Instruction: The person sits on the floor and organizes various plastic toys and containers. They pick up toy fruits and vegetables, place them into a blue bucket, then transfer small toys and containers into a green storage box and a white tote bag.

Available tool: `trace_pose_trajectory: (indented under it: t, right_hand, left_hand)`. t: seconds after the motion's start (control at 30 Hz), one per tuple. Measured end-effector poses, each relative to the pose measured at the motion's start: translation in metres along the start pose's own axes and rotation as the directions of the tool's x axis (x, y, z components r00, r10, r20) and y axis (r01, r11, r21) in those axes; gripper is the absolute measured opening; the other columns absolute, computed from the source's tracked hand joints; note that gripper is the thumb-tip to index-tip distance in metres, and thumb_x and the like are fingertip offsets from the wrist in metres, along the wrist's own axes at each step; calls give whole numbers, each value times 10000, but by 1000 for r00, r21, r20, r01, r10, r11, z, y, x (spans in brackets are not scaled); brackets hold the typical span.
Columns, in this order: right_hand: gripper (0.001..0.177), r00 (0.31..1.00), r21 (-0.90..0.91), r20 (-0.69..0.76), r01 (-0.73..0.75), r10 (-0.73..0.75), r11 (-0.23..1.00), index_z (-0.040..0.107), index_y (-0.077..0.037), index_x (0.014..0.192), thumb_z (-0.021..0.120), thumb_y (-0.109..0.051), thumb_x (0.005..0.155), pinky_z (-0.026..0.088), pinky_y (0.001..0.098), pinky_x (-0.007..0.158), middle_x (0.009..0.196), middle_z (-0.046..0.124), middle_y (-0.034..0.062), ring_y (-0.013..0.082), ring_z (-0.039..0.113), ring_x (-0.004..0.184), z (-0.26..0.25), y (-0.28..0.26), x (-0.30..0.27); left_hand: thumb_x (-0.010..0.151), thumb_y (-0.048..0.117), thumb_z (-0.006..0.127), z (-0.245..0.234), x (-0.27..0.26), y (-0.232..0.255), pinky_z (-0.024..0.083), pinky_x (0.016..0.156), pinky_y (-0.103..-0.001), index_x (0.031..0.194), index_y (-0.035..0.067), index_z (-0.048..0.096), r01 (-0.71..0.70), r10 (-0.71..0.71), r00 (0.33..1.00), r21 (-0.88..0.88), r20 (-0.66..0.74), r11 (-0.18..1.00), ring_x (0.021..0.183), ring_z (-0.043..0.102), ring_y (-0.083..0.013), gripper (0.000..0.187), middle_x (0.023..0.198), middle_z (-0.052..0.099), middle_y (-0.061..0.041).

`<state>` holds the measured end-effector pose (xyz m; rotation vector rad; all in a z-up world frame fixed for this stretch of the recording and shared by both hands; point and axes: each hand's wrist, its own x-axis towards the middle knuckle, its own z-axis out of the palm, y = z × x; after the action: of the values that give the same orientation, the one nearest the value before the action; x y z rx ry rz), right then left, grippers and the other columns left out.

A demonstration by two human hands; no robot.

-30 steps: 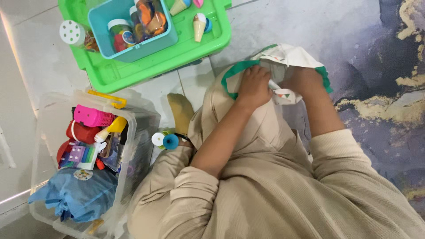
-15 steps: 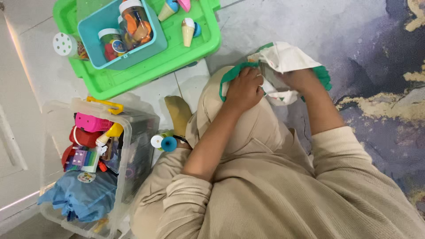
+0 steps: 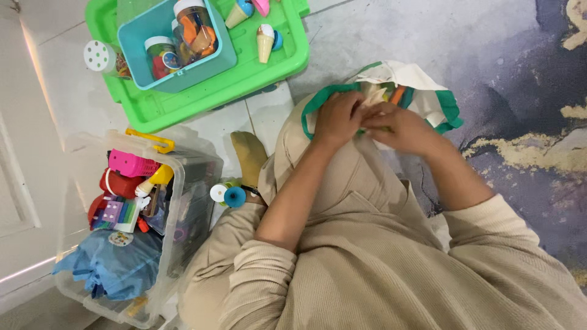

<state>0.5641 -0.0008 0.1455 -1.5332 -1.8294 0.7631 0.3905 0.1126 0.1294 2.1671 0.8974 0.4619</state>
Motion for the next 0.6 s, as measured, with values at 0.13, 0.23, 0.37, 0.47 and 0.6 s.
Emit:
trace_pose_trajectory:
  t: [0.13, 0.23, 0.37, 0.47, 0.6]
  right_hand:
    - [246, 806, 311, -269, -445, 527, 840, 728, -83, 1145, 719, -229, 948, 568, 340, 763, 1037, 744, 76, 187, 700, 862, -6, 5, 0]
    - [409, 915, 79, -112, -381, 388, 921, 740, -94, 1207, 814, -188, 816, 538, 310, 731, 884, 743, 70, 150, 684, 767, -7, 5, -3]
    - [218, 841, 134, -26, -533, 541, 835, 748, -49, 922, 858, -214, 829, 481, 314, 638, 782, 709, 84, 141, 628, 689, -1, -2, -7]
    - [247, 892, 282, 64, -447, 448, 849, 692, -23, 831, 872, -192, 823, 443, 306, 626, 763, 654, 91, 117, 563, 712, 3, -4, -5]
    - [182, 870, 382, 79, -478, 487, 791, 686, -77, 922, 805, -173, 824, 498, 274, 655, 854, 674, 5, 96, 615, 756, -9, -6, -10]
  left_hand:
    - [980, 149, 603, 10, -5, -9, 512, 871, -473, 1068, 75, 630, -109, 105, 977, -11, -188, 994, 995, 654, -370, 118, 1027, 694, -146]
    - [1010, 122, 582, 17, -10, -14, 527, 877, -442, 1120, 53, 613, -126, 78, 962, -169, -263, 978, 1007, 666, -366, 134, 1053, 681, -162]
    - [1053, 141, 587, 16, -14, -24, 542, 837, -370, 1205, 55, 579, -67, -19, 978, -398, -207, 915, 921, 660, -255, 175, 1021, 679, -125]
    - [1030, 120, 638, 17, -15, -36, 526, 840, -309, 1299, 82, 482, 44, -80, 997, -725, -16, 687, 930, 630, -145, 313, 1042, 693, -76]
    - [928, 30, 745, 30, -15, -50, 471, 692, -262, 1352, 96, 396, 67, -60, 997, -818, 39, 571, 777, 551, -91, 553, 961, 684, -59]
